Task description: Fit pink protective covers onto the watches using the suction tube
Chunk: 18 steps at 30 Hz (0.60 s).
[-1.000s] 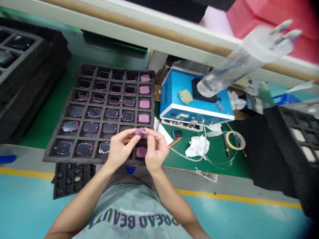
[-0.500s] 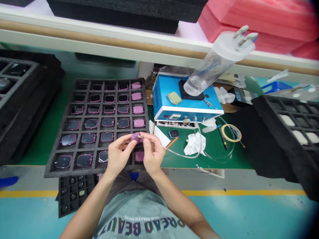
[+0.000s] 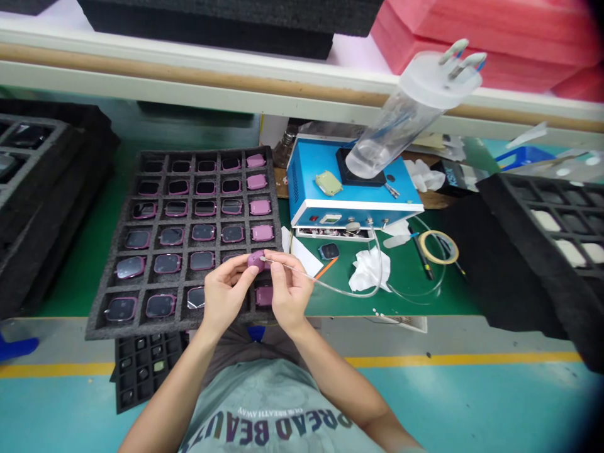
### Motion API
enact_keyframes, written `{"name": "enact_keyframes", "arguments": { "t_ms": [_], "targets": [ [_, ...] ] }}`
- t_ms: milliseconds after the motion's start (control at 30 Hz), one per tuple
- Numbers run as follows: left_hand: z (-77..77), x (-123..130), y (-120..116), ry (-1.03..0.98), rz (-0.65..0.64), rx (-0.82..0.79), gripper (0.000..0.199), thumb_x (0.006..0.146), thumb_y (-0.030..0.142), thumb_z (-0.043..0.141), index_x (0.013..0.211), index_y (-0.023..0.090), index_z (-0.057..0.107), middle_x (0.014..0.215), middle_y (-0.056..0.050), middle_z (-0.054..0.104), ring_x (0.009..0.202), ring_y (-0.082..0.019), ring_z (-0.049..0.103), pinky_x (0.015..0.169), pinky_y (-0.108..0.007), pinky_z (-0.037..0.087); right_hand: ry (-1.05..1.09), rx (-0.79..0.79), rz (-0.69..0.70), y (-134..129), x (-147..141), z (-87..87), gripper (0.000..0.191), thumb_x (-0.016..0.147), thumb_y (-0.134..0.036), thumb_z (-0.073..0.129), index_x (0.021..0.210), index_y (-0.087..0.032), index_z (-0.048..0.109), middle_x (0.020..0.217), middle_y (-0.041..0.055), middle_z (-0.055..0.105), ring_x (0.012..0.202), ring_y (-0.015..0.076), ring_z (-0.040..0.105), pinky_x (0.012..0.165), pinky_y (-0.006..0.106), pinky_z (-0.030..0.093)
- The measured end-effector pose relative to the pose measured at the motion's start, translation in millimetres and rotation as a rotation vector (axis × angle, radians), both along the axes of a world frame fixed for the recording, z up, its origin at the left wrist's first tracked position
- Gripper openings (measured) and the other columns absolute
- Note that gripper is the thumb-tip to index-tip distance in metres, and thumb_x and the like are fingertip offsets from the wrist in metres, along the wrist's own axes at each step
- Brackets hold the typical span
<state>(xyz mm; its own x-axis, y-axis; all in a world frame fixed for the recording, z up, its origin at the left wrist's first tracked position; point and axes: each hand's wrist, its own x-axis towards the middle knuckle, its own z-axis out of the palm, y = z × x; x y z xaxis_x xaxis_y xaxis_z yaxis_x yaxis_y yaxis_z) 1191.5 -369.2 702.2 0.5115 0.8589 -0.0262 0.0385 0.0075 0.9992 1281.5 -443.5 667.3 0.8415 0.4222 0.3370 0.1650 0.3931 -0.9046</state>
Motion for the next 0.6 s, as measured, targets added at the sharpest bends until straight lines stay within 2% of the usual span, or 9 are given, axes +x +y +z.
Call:
{"name": "enact_keyframes", "arguments": {
  "t_ms": [367, 600],
  "targets": [
    [-0.4, 0.2, 0.6, 0.003, -0.010, 0.041, 0.033, 0.078, 0.037, 0.088, 0.101, 0.015, 0.082, 0.098, -0.010, 0.083, 0.085, -0.022, 0.079, 0.081, -0.032, 0.066, -0.006, 0.009, 0.018, -0.1, 0.4, 0.9, 0.013, 0.102, -0.026, 0.061, 0.103, -0.022, 0.073, 0.105, 0.0071, 0.079, 0.102, 0.0178, 0.078, 0.090, 0.032, 0.066],
    [-2.0, 1.0, 0.2, -0.013, 0.004, 0.041, 0.031, 0.078, 0.034, 0.088, 0.100, 0.015, 0.082, 0.097, -0.009, 0.083, 0.082, -0.019, 0.078, 0.079, -0.028, 0.066, 0.007, 0.012, 0.019, -1.0, 0.6, 1.9, 0.013, 0.102, -0.026, 0.062, 0.103, -0.023, 0.074, 0.105, 0.0065, 0.079, 0.101, 0.0178, 0.077, 0.090, 0.033, 0.066]
  ]
}}
